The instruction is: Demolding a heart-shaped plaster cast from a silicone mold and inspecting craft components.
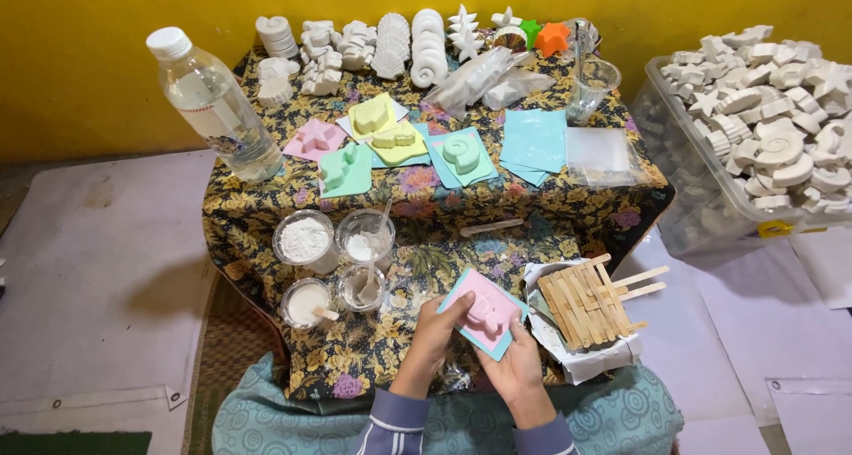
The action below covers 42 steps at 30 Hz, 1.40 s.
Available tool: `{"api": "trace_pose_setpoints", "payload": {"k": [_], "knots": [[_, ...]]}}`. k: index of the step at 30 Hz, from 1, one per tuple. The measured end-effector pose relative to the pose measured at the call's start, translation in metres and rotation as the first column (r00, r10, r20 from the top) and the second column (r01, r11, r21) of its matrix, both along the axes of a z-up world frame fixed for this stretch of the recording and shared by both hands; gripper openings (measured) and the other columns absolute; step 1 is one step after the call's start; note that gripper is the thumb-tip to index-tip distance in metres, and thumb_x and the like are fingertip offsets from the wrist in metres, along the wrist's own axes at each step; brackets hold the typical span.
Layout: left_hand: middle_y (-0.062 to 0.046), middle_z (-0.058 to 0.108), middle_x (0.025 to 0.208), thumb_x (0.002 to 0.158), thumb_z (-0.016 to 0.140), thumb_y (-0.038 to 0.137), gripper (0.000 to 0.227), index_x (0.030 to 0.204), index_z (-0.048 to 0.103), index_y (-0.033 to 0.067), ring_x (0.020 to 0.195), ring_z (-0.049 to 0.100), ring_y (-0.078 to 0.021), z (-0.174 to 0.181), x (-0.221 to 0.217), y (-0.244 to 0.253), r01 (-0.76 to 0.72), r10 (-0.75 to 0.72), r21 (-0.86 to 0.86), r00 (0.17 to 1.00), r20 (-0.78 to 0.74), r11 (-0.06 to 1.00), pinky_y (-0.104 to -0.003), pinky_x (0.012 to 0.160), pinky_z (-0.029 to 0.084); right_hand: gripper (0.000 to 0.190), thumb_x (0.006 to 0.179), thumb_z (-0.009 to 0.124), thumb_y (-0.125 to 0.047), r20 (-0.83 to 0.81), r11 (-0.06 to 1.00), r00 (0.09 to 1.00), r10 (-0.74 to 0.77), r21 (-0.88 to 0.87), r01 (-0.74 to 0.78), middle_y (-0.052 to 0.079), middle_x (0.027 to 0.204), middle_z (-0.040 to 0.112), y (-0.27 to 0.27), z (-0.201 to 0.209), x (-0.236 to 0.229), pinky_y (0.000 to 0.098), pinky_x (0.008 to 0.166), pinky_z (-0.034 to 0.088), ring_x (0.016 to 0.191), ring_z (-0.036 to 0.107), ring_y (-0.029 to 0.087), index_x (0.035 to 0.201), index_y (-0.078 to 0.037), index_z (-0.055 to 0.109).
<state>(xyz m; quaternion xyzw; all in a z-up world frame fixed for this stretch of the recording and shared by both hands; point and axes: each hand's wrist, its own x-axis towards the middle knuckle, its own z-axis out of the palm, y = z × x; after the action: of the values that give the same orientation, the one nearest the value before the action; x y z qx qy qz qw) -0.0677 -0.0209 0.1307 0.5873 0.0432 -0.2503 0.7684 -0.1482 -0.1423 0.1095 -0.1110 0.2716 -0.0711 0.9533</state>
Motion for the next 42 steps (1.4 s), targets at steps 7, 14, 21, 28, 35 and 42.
{"api": "trace_pose_setpoints", "payload": {"k": [7,14,21,28,35,42], "knots": [[-0.014,0.072,0.081,0.088,0.075,0.016,0.026,0.095,0.073,-0.0090,0.070,0.065,-0.0173,0.026,-0.010,0.004,-0.056,0.065,-0.094,0.993,0.095,0.994,-0.026,0.071,0.054,0.047,0.088,0.055,0.005,0.014,0.949,0.999,0.034,-0.312,-0.028,0.021,0.122,0.061,0.007,0.021,-0.001,0.0366,0.094,0.046,0.106,0.060,0.027,0.135,0.007,0.050],[-0.014,0.077,0.081,0.085,0.078,0.021,0.034,0.103,0.076,-0.0071,0.065,0.071,-0.0164,0.001,-0.025,0.024,-0.094,0.081,0.242,0.995,0.063,0.966,-0.024,0.059,0.059,0.037,0.093,0.056,0.007,-0.186,0.920,0.979,0.081,-0.364,-0.145,0.026,0.115,0.063,0.021,-0.009,-0.010,0.0379,0.087,0.051,0.101,0.062,0.030,0.129,0.014,0.053],[-0.014,0.075,0.079,0.083,0.081,0.015,0.030,0.097,0.075,-0.0107,0.063,0.069,-0.0156,0.002,-0.032,0.046,-0.137,0.131,0.127,0.990,0.051,0.982,-0.024,0.059,0.057,0.031,0.094,0.058,0.005,-0.223,0.908,0.964,0.147,-0.355,-0.221,0.024,0.113,0.063,0.024,-0.022,-0.012,0.0385,0.085,0.051,0.099,0.062,0.030,0.125,0.011,0.055],[-0.012,0.076,0.085,0.082,0.081,0.015,0.028,0.101,0.075,-0.0046,0.066,0.069,-0.0146,-0.005,-0.029,0.071,-0.152,0.150,0.240,0.988,0.024,0.959,-0.023,0.059,0.056,0.040,0.096,0.055,0.001,-0.305,0.886,0.928,0.212,-0.340,-0.315,0.023,0.119,0.060,0.043,-0.018,-0.004,0.0390,0.085,0.049,0.103,0.060,0.030,0.135,0.006,0.050],[-0.009,0.071,0.091,0.093,0.069,0.016,0.026,0.109,0.070,-0.0044,0.077,0.064,-0.0117,-0.034,-0.042,0.096,-0.165,0.147,0.133,0.980,0.136,0.977,-0.024,0.071,0.057,0.026,0.091,0.063,-0.001,-0.185,0.820,0.933,0.309,-0.445,-0.360,0.026,0.099,0.064,0.021,-0.032,0.003,0.0369,0.071,0.055,0.087,0.064,0.030,0.110,0.017,0.060],[0.004,0.061,0.057,0.082,0.074,0.009,0.016,0.098,0.078,0.0054,0.043,0.045,-0.0065,-0.082,-0.036,0.124,-0.360,0.116,0.304,0.791,0.601,0.882,-0.023,0.040,0.033,0.066,0.082,0.066,-0.010,0.043,0.561,0.929,0.368,-0.807,-0.185,0.024,0.122,0.065,-0.024,0.142,0.161,0.0301,0.068,0.056,0.096,0.066,0.028,0.143,0.008,0.050]]}}
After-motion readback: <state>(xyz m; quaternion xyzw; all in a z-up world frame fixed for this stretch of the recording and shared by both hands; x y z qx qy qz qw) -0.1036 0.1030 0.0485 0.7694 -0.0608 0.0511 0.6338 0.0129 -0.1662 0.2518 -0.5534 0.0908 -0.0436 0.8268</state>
